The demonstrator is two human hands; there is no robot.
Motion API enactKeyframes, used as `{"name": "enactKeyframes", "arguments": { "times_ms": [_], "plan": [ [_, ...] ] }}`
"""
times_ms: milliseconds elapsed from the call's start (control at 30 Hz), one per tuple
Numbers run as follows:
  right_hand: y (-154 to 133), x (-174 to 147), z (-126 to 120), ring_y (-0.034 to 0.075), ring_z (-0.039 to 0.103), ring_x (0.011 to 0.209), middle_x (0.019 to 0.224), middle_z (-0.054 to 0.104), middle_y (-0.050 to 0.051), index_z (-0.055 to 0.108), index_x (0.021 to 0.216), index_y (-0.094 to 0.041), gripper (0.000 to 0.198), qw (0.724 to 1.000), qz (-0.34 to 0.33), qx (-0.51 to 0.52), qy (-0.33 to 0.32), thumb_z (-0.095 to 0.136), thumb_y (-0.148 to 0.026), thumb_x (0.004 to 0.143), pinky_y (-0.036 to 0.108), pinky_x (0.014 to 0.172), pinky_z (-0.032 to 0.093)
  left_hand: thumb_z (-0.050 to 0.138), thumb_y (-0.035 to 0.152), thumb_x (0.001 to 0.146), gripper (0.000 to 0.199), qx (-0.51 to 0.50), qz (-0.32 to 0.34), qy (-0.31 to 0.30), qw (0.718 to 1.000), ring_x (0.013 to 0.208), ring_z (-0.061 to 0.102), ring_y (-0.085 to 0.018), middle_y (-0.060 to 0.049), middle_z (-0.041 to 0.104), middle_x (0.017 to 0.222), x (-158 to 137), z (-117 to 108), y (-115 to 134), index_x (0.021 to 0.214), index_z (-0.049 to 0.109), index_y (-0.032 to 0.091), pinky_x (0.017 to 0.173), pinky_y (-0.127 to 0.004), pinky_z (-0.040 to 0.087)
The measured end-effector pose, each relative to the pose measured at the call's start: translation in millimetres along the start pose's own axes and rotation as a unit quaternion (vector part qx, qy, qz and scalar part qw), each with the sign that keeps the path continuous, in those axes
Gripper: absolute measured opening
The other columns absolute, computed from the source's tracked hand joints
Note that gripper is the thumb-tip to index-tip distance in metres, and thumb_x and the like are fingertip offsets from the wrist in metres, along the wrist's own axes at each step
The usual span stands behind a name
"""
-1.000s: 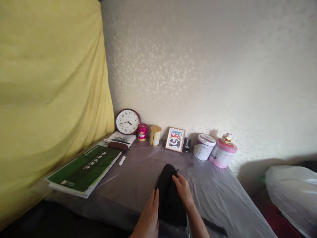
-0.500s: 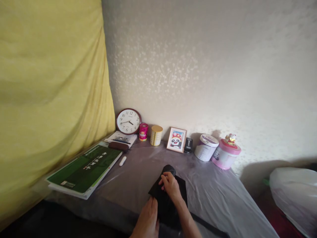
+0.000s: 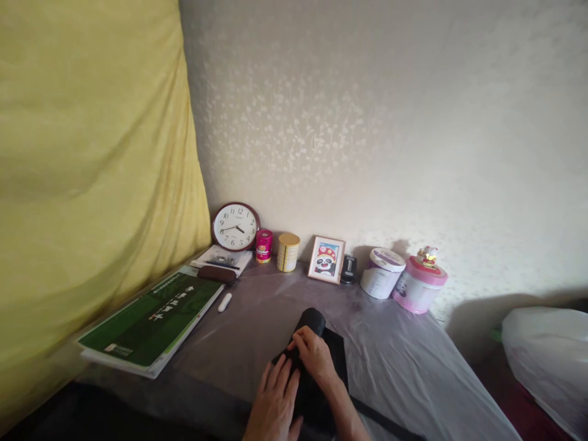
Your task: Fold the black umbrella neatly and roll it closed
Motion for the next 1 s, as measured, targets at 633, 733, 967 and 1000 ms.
{"name": "enactKeyframes", "arguments": {
  "times_ms": [633, 733, 967, 1000],
  "plan": [
    [-17.2, -28.0, 1.0, 0.019, 0.053, 0.107, 0.097, 0.069, 0.002, 0.067, 0.088, -0.024, 0.026, 0.968, -0.235, -0.091, 0.009, 0.042, -0.023, 0.091, 0.039, 0.101, 0.032, 0.037, -0.001, 0.060, 0.085, -0.058, -0.035, -0.010, 0.998, 0.136, 0.019, -0.024, -0.012, 0.021, 0.148, 8.7, 53.5, -23.3, 0.141, 0.014, 0.012, 0.110, -0.042, 0.026],
    [-3.3, -9.2, 0.8, 0.019, 0.050, 0.114, 0.103, 0.068, 0.001, 0.068, 0.091, -0.024, 0.027, 0.972, -0.210, -0.107, 0.007, 0.040, -0.023, 0.092, 0.044, 0.106, 0.023, 0.036, -0.002, 0.060, 0.085, -0.052, -0.046, -0.014, 0.997, 0.136, 0.018, -0.022, -0.010, 0.021, 0.148, 8.9, 54.4, -23.3, 0.141, 0.015, 0.012, 0.110, -0.040, 0.026],
    [18.1, 35.2, -3.0, 0.018, 0.048, 0.116, 0.098, 0.069, -0.001, 0.069, 0.088, -0.027, 0.032, 0.975, -0.173, -0.140, 0.005, 0.037, -0.022, 0.092, 0.043, 0.106, 0.019, 0.036, -0.002, 0.055, 0.089, -0.052, -0.051, -0.050, 0.996, 0.136, 0.017, -0.021, -0.013, 0.014, 0.149, 7.6, 50.0, -22.0, 0.140, 0.014, 0.005, 0.110, -0.034, 0.024],
    [20.7, 40.7, -4.0, 0.018, 0.048, 0.116, 0.098, 0.070, -0.001, 0.069, 0.088, -0.027, 0.033, 0.976, -0.164, -0.142, 0.009, 0.036, -0.022, 0.092, 0.042, 0.105, 0.020, 0.036, -0.002, 0.055, 0.089, -0.057, -0.052, -0.050, 0.996, 0.136, 0.017, -0.021, -0.013, 0.014, 0.149, 7.4, 47.9, -21.8, 0.140, 0.013, 0.006, 0.110, -0.034, 0.024]
  ]
}}
Point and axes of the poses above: each hand's wrist, its own x-axis towards the middle knuckle, its own z-axis out of the palm, y = z × x, the point moved 7 cm from there along x, towards the middle knuckle
